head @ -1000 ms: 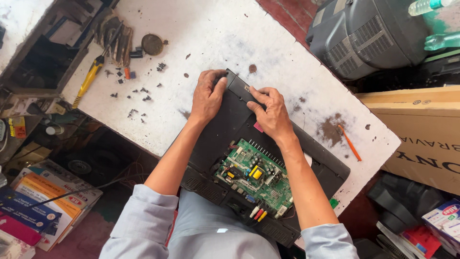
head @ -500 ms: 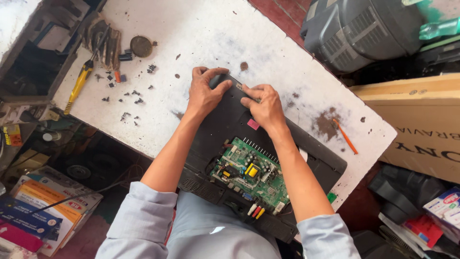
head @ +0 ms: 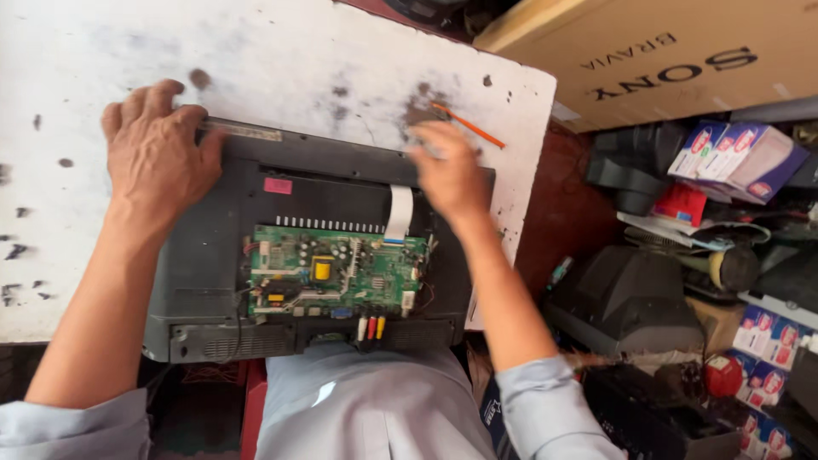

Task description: The person reassembles a CRT television by inserting a circuit board into the chassis, securing it with screws, and fitting the rear cover. They use a screwdriver to tighten screws and handle the TV casing and internal components.

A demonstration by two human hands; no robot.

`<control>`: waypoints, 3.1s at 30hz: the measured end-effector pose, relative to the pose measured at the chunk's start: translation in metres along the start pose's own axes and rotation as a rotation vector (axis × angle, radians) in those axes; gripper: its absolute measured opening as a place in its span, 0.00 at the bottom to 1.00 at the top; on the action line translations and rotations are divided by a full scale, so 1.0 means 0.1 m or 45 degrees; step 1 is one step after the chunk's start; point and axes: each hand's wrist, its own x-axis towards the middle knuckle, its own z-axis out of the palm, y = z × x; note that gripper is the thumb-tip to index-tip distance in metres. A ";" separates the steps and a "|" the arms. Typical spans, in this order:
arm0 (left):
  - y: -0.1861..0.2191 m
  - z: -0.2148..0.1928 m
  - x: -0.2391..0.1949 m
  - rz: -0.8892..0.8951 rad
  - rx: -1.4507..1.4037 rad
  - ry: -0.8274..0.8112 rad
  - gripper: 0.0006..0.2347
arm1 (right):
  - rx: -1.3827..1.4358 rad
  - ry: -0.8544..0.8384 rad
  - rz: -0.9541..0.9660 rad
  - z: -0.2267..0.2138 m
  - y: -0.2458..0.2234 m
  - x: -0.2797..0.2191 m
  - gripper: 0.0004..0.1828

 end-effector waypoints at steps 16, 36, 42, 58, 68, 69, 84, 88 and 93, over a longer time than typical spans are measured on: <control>0.34 0.11 0.17 0.092 -0.154 -0.243 0.15 | 0.106 -0.107 0.519 -0.67 1.17 -0.53 0.20; 1.49 0.52 0.33 -0.063 -0.242 -0.375 0.24 | -0.054 -0.054 0.587 -0.50 0.82 -0.42 0.25; 1.58 0.52 0.35 -0.064 -0.219 -0.382 0.21 | -0.157 -0.055 0.509 -0.52 0.71 -0.48 0.25; 1.75 0.37 0.46 0.021 -0.202 -0.435 0.26 | -0.105 -0.302 0.145 -0.82 1.01 -0.47 0.39; 1.83 0.34 0.52 -0.013 -0.227 -0.398 0.26 | -0.096 -0.251 0.247 -0.75 0.90 -0.50 0.36; 1.85 0.34 0.54 -0.040 -0.238 -0.413 0.26 | -0.095 -0.241 0.280 -0.75 0.91 -0.49 0.36; 1.85 0.40 0.97 -0.087 -0.115 -0.840 0.35 | -0.063 -0.339 0.440 -0.79 0.90 -0.39 0.32; 1.97 0.44 0.90 -0.080 -0.019 -0.747 0.35 | -0.084 -0.297 0.390 -0.78 0.89 -0.35 0.41; 2.06 0.42 0.63 -0.069 -0.152 -0.382 0.30 | -0.063 -0.070 0.321 -0.69 0.89 -0.56 0.41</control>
